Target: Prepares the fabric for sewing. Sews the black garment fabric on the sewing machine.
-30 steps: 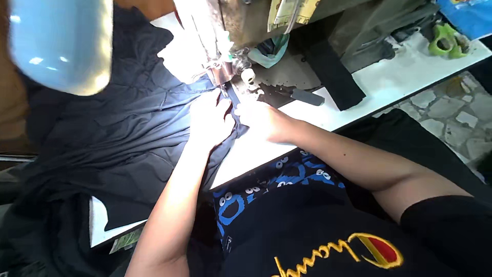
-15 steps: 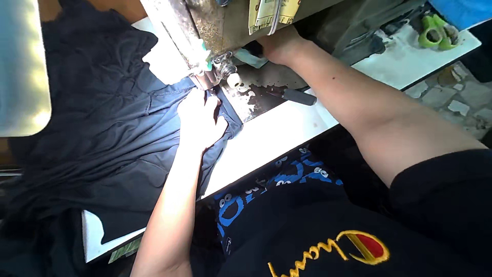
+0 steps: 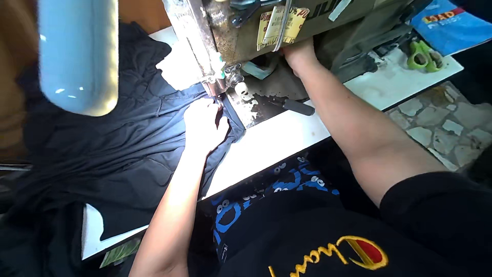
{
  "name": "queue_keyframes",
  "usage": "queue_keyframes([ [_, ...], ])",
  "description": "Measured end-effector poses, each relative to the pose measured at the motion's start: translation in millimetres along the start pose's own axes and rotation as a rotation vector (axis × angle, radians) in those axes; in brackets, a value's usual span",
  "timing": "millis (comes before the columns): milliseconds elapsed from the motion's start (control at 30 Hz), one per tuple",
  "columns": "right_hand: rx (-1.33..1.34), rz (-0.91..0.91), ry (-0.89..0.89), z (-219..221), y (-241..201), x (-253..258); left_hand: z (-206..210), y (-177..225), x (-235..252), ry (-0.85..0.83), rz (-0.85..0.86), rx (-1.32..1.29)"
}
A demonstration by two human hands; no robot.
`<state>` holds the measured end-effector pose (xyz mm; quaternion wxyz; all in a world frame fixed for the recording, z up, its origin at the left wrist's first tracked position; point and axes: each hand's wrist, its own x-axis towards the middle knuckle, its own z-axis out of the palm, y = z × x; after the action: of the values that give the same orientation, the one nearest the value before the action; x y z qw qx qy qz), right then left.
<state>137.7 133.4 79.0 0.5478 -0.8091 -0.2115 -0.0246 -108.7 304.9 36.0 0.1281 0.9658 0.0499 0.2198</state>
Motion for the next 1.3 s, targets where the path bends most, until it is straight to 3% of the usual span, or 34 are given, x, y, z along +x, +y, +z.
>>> queue_keyframes([
  [100,0.154,0.117,-0.058,-19,-20,-35,-15,38,-9,0.17,-0.038,-0.123],
  [167,0.172,0.061,-0.171,-30,-26,-74,-24,78,-14,0.215,-0.163,-0.374],
  [267,0.317,-0.112,-0.237,-28,-26,-135,-31,119,-12,-0.027,-0.564,-1.064],
  [367,0.383,-0.248,-0.328,-29,-27,-173,-24,131,-15,-0.024,-0.709,-1.544],
  [600,0.494,-0.272,-0.428,-37,-24,-194,-29,139,-38,0.093,-0.682,-1.414],
  [767,0.536,-0.09,-0.479,-39,-23,-193,-34,131,-45,0.151,-0.619,-1.383],
  [900,0.631,-0.063,-0.585,-36,-36,-199,-32,126,-49,0.159,-0.536,-1.363],
  [1100,0.609,-0.07,-0.563,-34,-50,-203,-34,120,-59,0.151,-0.48,-1.289],
  [1300,0.589,-0.024,-0.564,-29,-47,-206,-37,120,-64,0.141,-0.532,-1.161],
])
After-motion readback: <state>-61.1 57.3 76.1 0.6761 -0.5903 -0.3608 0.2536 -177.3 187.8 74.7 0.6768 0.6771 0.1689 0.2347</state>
